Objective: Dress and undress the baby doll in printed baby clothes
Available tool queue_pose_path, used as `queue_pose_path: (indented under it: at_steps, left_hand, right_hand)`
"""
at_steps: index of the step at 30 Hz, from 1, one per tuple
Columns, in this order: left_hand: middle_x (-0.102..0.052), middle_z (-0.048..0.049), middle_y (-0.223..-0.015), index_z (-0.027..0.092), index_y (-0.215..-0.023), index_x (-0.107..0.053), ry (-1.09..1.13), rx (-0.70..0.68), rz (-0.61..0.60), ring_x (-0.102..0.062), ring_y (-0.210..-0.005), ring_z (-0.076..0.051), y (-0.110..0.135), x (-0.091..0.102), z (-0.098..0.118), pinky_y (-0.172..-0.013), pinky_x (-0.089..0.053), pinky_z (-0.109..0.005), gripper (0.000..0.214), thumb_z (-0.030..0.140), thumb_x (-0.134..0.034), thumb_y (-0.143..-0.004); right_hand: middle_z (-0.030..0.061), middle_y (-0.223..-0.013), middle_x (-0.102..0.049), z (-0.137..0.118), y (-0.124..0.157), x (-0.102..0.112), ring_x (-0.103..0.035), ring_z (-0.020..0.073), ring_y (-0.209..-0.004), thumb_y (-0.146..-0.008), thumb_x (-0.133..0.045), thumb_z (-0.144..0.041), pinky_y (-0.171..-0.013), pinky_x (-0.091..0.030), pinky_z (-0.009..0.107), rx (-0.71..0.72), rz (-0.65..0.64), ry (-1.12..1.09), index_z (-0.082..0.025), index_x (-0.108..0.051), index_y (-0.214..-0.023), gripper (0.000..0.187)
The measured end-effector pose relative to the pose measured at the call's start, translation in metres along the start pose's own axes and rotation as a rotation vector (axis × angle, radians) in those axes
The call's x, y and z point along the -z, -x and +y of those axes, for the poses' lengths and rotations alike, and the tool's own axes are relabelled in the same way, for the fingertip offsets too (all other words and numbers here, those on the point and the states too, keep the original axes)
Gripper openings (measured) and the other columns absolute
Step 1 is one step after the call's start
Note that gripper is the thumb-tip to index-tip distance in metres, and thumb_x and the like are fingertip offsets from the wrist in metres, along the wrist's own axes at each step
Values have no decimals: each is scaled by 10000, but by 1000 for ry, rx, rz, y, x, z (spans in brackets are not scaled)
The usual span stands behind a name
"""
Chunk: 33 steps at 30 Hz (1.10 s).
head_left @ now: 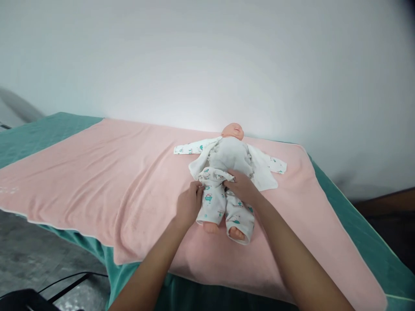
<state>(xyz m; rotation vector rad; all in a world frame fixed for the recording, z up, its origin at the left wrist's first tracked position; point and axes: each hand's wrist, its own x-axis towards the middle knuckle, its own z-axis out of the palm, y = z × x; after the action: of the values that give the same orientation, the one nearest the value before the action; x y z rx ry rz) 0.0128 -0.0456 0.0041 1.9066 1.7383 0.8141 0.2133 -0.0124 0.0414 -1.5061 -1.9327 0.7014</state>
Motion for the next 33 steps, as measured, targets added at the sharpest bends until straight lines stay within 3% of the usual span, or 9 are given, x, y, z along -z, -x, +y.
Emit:
queue_pose_path:
  at_steps: [3, 6, 11, 13, 17, 20, 23, 28, 33]
  left_hand:
    - [-675, -42, -835, 227, -1089, -504, -112, -47, -9, -634, -777, -218, -11, 0, -4, -615, -364, -277, 255, 368, -339, -955]
    - [-663, -22, -819, 227, -1046, -527, 13, -69, 51, -617, -748, -187, -14, 7, -2, -621, -387, -269, 243, 387, -381, -937]
    - [-648, -30, -916, 201, -923, -585, 360, -185, 206, -594, -850, -162, -50, 29, 27, -762, -459, -284, 224, 397, -489, -876]
    - [-656, -28, -916, 200, -927, -615, 476, -199, 73, -598, -854, -163, -77, 37, 44, -762, -465, -283, 225, 387, -511, -858]
    - [-676, -12, -836, 201, -894, -672, 450, -250, -542, -604, -794, -166, -123, 45, 68, -696, -451, -266, 211, 367, -596, -789]
    - [-675, 2, -897, 245, -952, -692, 325, -309, -821, -590, -830, -164, -138, 50, 68, -686, -426, -250, 257, 395, -652, -747]
    - [-643, 5, -860, 248, -976, -679, 286, -299, -928, -558, -776, -143, -142, 52, 62, -642, -400, -236, 313, 435, -682, -724]
    - [-543, 11, -771, 190, -776, -663, 335, -398, -1039, -482, -708, -114, -142, 46, 51, -594, -352, -226, 276, 429, -746, -666]
    - [-543, -8, -755, 157, -768, -616, 687, -306, -959, -472, -681, -111, -138, 36, 38, -587, -357, -239, 230, 383, -662, -775]
  right_hand:
    - [20, -845, -648, -1, 1, -1, -554, 202, -798, -780, -491, -262, -694, -384, 289, 0, 31, -9, -208, -594, -847, 134]
    - [11, -805, -632, -4, -1, 7, -552, 194, -782, -784, -506, -273, -683, -384, 286, 2, -8, -47, -202, -585, -825, 114]
    - [-6, -788, -607, -10, -20, 47, -534, 167, -724, -740, -658, -388, -600, -369, 253, 11, -393, -189, -193, -603, -843, 227]
    - [-3, -782, -609, -9, -30, 59, -532, 160, -715, -722, -696, -425, -590, -366, 247, 0, -492, -294, -190, -611, -861, 286]
    - [23, -816, -630, 7, -42, 58, -548, 160, -748, -718, -716, -465, -628, -381, 248, 2, -525, -596, -175, -629, -929, 369]
    - [21, -786, -611, 26, -43, 48, -524, 138, -695, -692, -741, -478, -598, -354, 236, -17, -538, -767, -156, -648, -908, 399]
    - [2, -724, -577, 36, -45, 42, -477, 112, -630, -704, -735, -476, -561, -317, 227, -36, -563, -821, -150, -665, -895, 384]
    - [12, -720, -560, 30, -47, 40, -455, 116, -650, -816, -631, -447, -572, -314, 243, -8, -524, -756, -145, -673, -782, 307]
    - [-15, -749, -509, 23, -44, 41, -440, 105, -663, -713, -756, -330, -576, -324, 238, 25, -509, -734, -175, -666, -773, 189]
